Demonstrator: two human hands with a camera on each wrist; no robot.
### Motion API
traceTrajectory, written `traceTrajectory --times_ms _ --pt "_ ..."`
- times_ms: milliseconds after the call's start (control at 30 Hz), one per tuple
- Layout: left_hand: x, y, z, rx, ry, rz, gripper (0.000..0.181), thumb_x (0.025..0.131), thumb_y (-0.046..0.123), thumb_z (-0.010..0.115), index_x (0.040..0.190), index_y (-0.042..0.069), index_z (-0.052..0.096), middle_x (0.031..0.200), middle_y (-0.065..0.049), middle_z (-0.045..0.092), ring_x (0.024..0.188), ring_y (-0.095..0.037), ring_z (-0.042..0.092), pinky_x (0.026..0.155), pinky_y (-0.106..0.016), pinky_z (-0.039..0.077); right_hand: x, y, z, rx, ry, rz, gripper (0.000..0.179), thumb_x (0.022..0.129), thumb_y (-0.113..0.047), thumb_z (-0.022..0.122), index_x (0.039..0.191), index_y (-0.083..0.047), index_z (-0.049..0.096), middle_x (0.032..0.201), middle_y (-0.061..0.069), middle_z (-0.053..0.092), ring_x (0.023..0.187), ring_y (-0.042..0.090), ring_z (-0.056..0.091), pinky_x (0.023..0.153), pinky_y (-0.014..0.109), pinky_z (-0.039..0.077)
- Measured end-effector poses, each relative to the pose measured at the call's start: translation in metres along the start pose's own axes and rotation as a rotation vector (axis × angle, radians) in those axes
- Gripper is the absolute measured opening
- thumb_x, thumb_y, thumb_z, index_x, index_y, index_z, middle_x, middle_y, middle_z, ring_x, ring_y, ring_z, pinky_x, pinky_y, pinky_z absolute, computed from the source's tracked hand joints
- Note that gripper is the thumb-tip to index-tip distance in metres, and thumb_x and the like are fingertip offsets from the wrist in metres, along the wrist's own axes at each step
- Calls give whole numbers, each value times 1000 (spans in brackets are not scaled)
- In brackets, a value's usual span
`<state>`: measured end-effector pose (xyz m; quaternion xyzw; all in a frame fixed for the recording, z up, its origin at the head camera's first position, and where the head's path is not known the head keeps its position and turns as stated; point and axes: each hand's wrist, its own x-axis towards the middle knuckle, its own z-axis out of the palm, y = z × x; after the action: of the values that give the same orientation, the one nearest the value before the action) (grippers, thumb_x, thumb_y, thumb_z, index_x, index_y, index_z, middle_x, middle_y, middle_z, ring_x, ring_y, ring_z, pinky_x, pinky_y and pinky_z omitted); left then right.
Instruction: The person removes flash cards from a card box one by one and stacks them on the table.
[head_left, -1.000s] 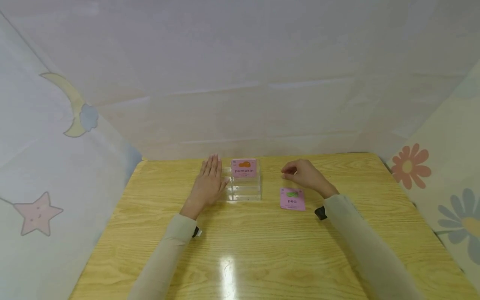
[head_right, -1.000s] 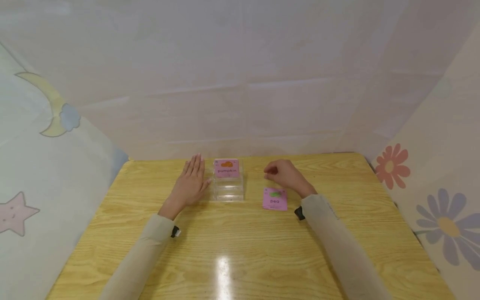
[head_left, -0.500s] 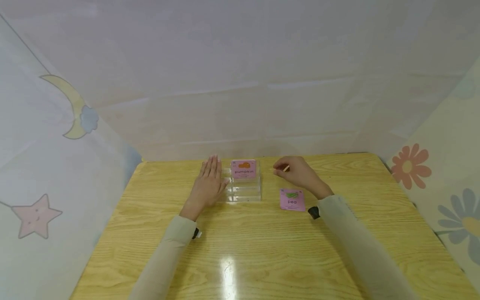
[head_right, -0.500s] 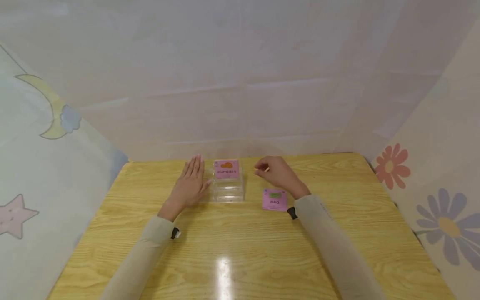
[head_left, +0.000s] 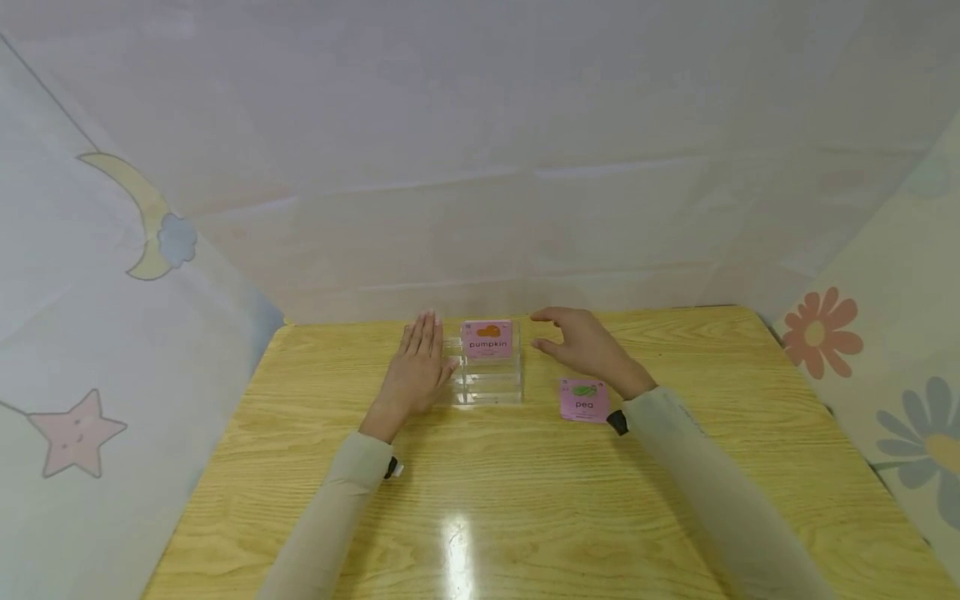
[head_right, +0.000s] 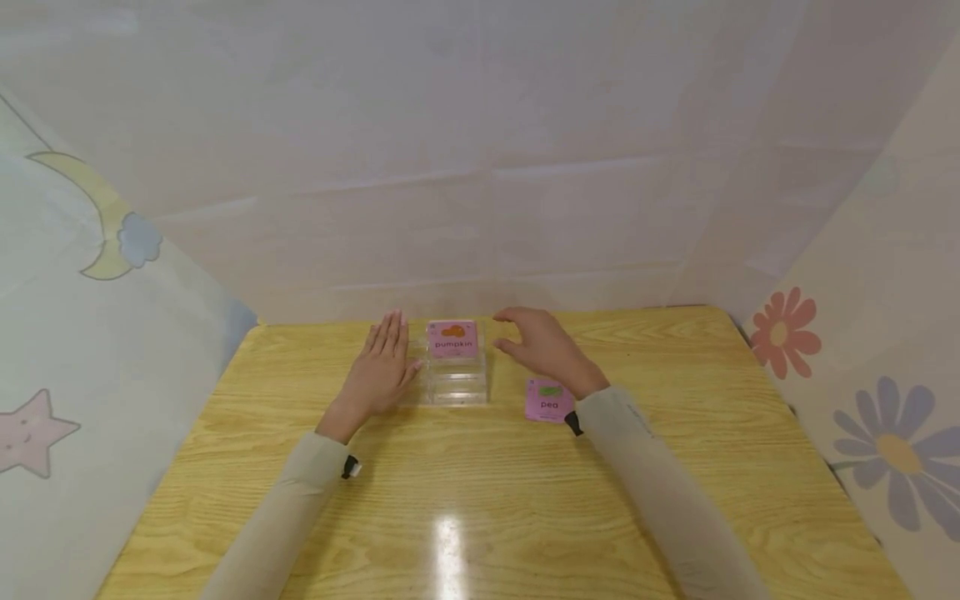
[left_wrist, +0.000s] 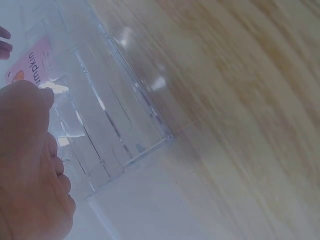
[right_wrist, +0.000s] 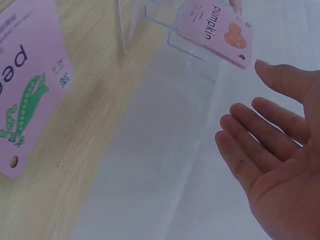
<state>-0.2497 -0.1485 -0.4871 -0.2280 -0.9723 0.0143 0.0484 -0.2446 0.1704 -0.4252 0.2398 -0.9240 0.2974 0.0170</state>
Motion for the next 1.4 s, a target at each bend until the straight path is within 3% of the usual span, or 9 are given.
traceTrajectory --times_ms 200,433,767,967,1233,1400 --pt "0 -1 0 5 20 2 78 113 42 42 165 -9 12 176 -28 7 166 -41 7 137 -53 11 5 -12 4 -78 -16 -42 52 100 -23 74 145 -1 60 146 18 65 138 39 60 117 56 49" --pt "-1 -1 1 -5 25 -1 78 113 42 42 165 -9 13 175 -28 8 166 -41 8 137 -53 10 13 -25 10 -91 -48 -47 59 101 -21 73 152 -2 52 154 17 59 144 38 56 120 54 47" --pt "-1 -1 2 -1 27 -5 79 113 43 42 165 -8 11 176 -26 7 166 -40 7 137 -52 9 23 -43 21 -207 -32 -131 59 98 -17 76 148 3 55 153 20 59 143 37 57 120 50 48" --pt "-2 0 2 0 23 -12 79 113 43 41 166 -7 10 176 -26 8 166 -37 0 137 -51 7 26 -45 32 -293 -16 -189 62 98 -21 77 150 4 54 158 21 54 147 37 53 118 48 50" --pt "-2 1 2 -3 42 -4 78 113 43 42 165 -7 11 176 -26 8 166 -38 3 137 -52 9 30 -41 42 -351 14 -242 62 100 -25 74 151 3 53 160 20 50 151 36 48 121 49 46" --pt "-2 0 2 -17 28 0 79 114 42 40 165 -7 7 176 -24 -2 166 -37 -1 137 -52 7 32 -39 46 -387 27 -270 61 101 -26 73 151 1 54 160 19 51 150 35 49 120 48 48"
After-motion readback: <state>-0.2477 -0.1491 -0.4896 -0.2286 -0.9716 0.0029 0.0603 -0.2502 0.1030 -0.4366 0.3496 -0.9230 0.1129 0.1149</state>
